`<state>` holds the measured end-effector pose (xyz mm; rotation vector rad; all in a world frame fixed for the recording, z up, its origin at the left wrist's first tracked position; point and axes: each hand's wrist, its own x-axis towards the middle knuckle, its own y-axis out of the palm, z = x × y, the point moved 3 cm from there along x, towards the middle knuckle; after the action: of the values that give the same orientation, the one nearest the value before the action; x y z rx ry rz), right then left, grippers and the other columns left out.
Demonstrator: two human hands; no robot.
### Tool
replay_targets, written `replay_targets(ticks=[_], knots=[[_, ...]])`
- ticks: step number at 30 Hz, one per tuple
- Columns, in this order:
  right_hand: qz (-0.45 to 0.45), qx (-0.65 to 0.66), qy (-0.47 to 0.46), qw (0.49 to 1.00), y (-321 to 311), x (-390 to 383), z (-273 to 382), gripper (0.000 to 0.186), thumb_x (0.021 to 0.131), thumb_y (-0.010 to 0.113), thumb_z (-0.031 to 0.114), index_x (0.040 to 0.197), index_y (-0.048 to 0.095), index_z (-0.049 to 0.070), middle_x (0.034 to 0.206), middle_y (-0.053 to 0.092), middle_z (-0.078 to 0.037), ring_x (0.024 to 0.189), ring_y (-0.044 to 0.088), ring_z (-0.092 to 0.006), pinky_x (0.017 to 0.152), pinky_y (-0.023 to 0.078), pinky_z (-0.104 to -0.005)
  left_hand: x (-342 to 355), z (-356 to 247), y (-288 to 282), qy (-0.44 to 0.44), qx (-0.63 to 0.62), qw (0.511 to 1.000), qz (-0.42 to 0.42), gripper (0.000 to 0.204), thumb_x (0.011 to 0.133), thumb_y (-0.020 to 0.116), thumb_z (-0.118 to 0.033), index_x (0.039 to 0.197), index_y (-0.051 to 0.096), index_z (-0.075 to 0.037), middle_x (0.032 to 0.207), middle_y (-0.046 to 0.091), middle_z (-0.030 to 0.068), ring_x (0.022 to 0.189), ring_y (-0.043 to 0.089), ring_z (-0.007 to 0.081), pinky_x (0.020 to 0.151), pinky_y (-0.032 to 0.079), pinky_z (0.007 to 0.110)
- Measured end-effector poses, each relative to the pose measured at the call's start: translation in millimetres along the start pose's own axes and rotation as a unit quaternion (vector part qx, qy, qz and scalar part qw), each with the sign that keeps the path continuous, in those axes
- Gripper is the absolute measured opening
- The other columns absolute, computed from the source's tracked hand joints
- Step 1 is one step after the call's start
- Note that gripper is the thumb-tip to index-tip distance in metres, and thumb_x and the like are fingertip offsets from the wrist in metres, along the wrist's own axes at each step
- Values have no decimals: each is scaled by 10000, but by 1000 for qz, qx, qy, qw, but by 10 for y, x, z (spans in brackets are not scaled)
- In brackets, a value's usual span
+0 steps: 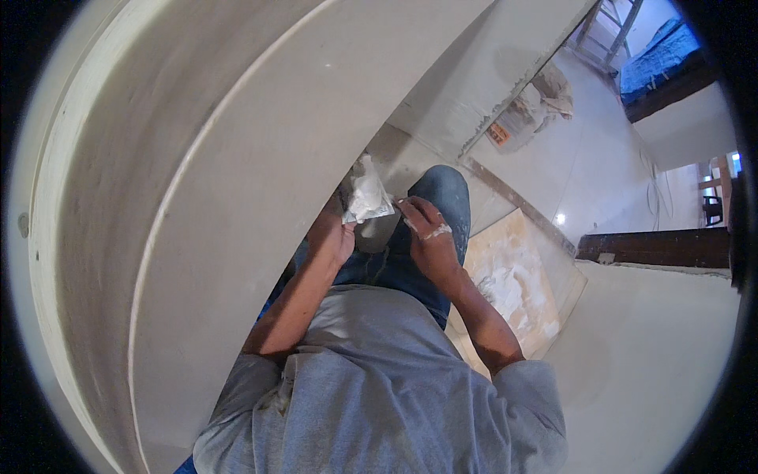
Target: The person applies plaster to the wall using putty knives. The person scoops and transfers the plaster between the putty knives and smooths it along the wall edges.
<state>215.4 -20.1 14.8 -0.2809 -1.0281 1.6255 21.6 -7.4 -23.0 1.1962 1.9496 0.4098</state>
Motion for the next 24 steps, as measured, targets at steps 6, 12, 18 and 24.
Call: replay_targets(ticks=[6,12,18,24], knots=[[-143,365,272,879,-117,56,60,336,904,471,69,1225,502,-23,1186,546,-241,1100,548,-344,929,434,-376,-98,-61,190,29,62,995,-72,323,952,456,-251,1228,494,-88,1215,558,65,1103,546,218,901,459,366],[-179,239,37,954,-168,162,415,336,889,485,56,1214,518,-23,1207,543,-235,1117,539,-359,946,419,-381,-107,-25,190,-45,-202,978,23,342,943,478,-194,1250,461,-46,1239,550,92,1144,529,236,958,425,388],[-78,118,38,989,-4,64,193,267,912,501,83,1145,556,-35,1087,587,-221,1033,568,-373,890,445,-370,-210,-217,438,58,74,994,-59,360,972,473,-201,1286,441,-29,1329,435,96,1203,445,205,1017,366,337],[-76,192,234,950,-266,152,-406,222,911,491,65,1105,564,-13,982,627,-170,974,600,-317,842,474,-397,-20,-169,164,-75,60,976,194,288,947,457,-200,1159,539,-23,1088,619,108,1005,619,213,859,528,359]])
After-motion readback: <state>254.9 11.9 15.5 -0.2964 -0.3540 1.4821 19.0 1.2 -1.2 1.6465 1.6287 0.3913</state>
